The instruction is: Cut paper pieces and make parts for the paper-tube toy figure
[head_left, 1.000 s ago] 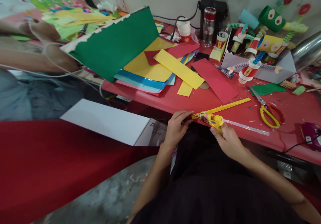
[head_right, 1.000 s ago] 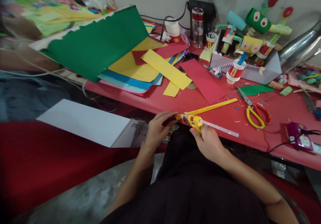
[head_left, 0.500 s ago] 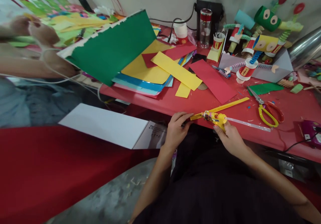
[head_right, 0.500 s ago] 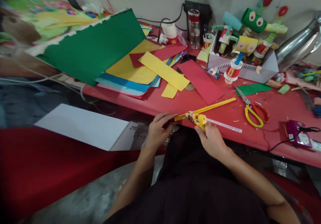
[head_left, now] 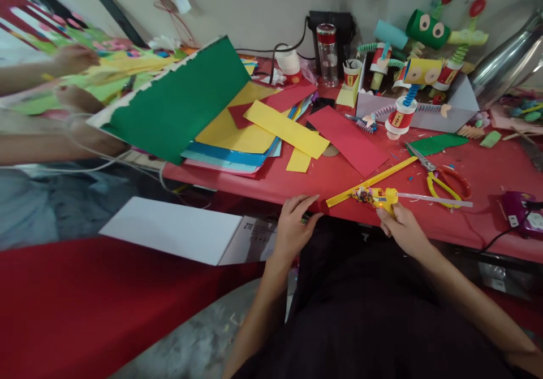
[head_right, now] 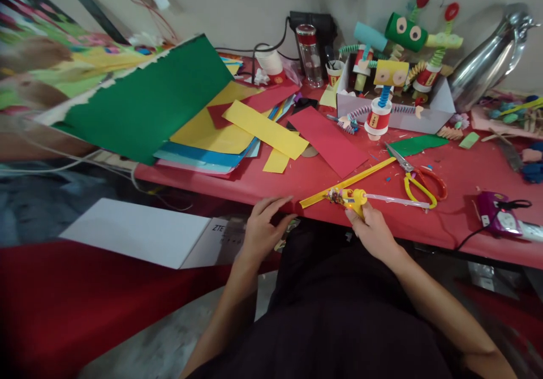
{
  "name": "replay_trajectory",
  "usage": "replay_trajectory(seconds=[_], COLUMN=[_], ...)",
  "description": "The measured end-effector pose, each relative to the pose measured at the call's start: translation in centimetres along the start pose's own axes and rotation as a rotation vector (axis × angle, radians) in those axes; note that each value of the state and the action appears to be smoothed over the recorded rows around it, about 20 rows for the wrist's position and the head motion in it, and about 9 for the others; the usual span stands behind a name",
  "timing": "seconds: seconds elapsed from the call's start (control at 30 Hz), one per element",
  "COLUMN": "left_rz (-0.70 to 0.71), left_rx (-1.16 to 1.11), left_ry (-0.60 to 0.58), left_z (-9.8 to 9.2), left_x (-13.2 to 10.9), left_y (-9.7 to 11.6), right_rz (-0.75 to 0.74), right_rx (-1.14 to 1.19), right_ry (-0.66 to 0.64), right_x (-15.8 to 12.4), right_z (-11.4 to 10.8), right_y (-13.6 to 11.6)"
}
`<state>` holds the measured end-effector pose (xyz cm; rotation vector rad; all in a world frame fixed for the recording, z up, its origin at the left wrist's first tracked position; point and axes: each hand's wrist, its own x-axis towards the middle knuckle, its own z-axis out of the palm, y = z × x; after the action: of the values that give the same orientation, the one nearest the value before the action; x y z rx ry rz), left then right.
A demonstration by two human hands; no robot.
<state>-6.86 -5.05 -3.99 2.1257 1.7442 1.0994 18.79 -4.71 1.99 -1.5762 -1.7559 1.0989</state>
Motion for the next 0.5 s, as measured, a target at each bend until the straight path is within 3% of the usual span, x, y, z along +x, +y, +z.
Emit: replay_trajectory(seconds=[0.2,0.37,0.5], left_rz=[0.015,0.002,-0.015], left_rx=[0.075,0.071,0.052], left_ry=[-0.065,-0.065,-0.066], left_z=[0.8,1.2,1.4], left_x=[0.6,1.0,1.0], left_y=[1.4,1.6,1.7], right_rz=[0.037,0.036,0.037], right_rx=[0.096,0.175,0.098], right_ry=[-0.006,0.175,0.163], right_x=[-0.4,-0.5,-0.7], right_z=[-1.4,-4.7,-4.3], right_y=[0.6,2.2,1.9])
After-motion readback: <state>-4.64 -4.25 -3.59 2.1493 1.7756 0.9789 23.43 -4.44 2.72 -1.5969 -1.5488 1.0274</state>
